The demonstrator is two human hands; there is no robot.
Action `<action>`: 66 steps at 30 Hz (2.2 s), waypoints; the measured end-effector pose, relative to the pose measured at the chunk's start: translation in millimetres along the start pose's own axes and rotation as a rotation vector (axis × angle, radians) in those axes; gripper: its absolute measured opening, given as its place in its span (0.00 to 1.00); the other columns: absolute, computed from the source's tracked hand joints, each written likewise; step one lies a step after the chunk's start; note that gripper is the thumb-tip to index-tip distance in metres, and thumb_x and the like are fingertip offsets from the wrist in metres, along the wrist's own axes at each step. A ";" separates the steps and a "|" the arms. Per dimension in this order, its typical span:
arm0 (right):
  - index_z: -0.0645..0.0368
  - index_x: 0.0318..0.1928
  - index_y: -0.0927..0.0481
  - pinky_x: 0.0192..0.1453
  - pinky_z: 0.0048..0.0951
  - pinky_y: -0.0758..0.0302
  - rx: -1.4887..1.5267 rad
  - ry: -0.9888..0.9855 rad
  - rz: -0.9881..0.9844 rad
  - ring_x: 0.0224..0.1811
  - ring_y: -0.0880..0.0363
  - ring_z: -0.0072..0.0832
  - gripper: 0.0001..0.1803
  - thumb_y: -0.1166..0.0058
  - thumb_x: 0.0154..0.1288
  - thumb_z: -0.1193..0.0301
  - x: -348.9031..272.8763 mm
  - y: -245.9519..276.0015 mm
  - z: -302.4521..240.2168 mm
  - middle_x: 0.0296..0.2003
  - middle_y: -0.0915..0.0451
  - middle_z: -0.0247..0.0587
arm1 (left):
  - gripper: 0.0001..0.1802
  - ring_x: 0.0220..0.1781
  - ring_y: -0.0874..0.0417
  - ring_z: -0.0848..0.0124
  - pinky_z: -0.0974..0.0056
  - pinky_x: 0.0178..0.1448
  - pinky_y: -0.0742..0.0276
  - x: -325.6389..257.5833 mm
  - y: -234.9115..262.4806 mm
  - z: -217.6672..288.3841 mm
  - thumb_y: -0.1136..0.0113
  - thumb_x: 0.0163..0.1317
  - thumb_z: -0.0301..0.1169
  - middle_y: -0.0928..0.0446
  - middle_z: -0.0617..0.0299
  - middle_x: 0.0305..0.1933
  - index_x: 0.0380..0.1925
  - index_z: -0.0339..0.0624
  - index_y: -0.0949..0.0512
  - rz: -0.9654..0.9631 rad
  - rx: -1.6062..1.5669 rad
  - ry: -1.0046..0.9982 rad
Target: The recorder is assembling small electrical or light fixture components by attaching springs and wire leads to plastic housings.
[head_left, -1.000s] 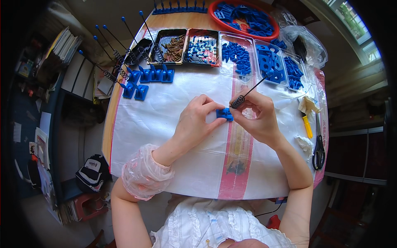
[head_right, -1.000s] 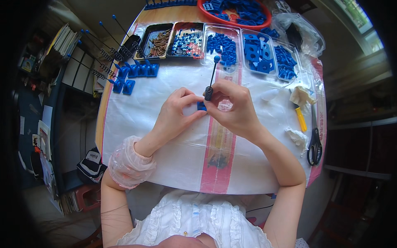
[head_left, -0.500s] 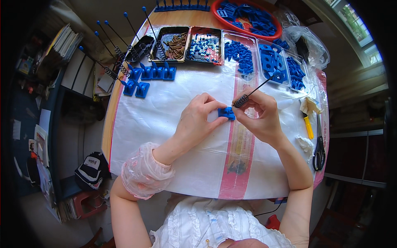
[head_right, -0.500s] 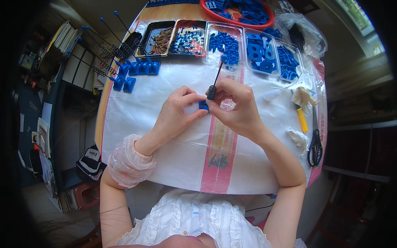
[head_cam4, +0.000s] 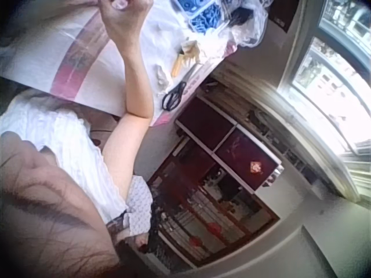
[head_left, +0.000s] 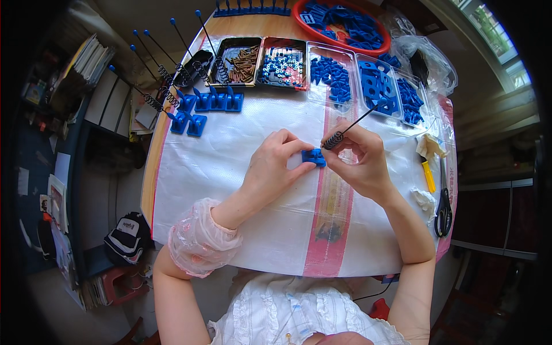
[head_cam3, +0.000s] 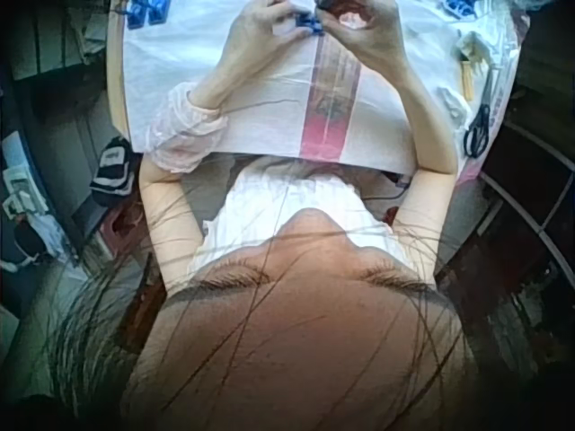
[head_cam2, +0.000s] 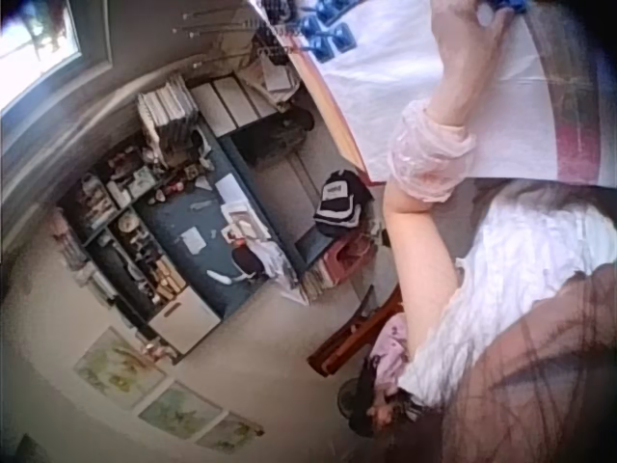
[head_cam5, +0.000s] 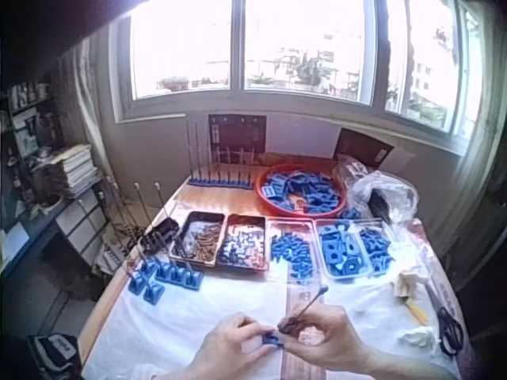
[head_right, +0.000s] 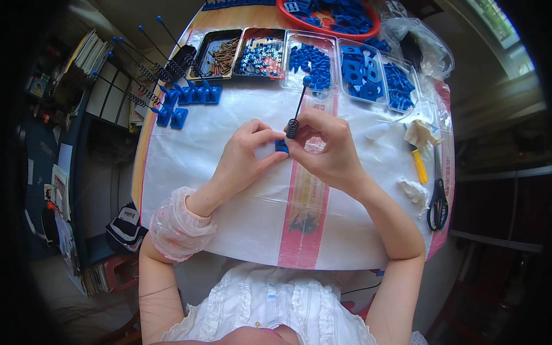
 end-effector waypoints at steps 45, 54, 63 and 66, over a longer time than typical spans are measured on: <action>0.68 0.39 0.17 0.43 0.23 0.15 -0.023 0.019 0.005 0.37 0.12 0.23 0.08 0.34 0.59 0.85 -0.7 0.2 -5.5 0.35 0.16 0.38 | 0.17 0.46 0.18 0.60 0.59 0.51 0.21 -0.6 -1.7 0.3 0.22 0.55 0.29 0.20 0.57 0.43 0.46 0.42 0.12 -0.007 0.004 0.008; 0.68 0.39 0.17 0.44 0.23 0.15 -0.022 0.024 0.005 0.37 0.12 0.23 0.08 0.34 0.59 0.84 -0.2 -0.2 -5.9 0.35 0.16 0.39 | 0.18 0.45 0.18 0.61 0.60 0.51 0.21 -1.2 -0.7 -0.4 0.22 0.55 0.29 0.20 0.58 0.42 0.46 0.42 0.12 -0.009 -0.003 0.014; 0.69 0.39 0.17 0.43 0.23 0.15 -0.027 0.020 0.009 0.37 0.12 0.22 0.08 0.34 0.60 0.84 -0.9 0.6 -5.5 0.35 0.16 0.38 | 0.18 0.43 0.18 0.62 0.60 0.51 0.21 -0.3 -1.2 0.2 0.22 0.55 0.29 0.21 0.58 0.42 0.46 0.42 0.13 -0.007 -0.001 -0.001; 0.69 0.39 0.17 0.43 0.23 0.15 -0.020 0.025 0.005 0.37 0.12 0.22 0.08 0.34 0.60 0.84 -0.6 0.3 -4.4 0.35 0.16 0.38 | 0.18 0.43 0.18 0.62 0.60 0.51 0.21 -0.5 -1.1 -0.2 0.22 0.55 0.29 0.21 0.58 0.42 0.46 0.42 0.13 -0.012 -0.005 0.000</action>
Point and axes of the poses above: each hand's wrist, its own x-axis towards the middle knuckle, its own y-axis out of the back of the hand, z = x × y, the point moved 9 cm from there along x, towards the middle knuckle
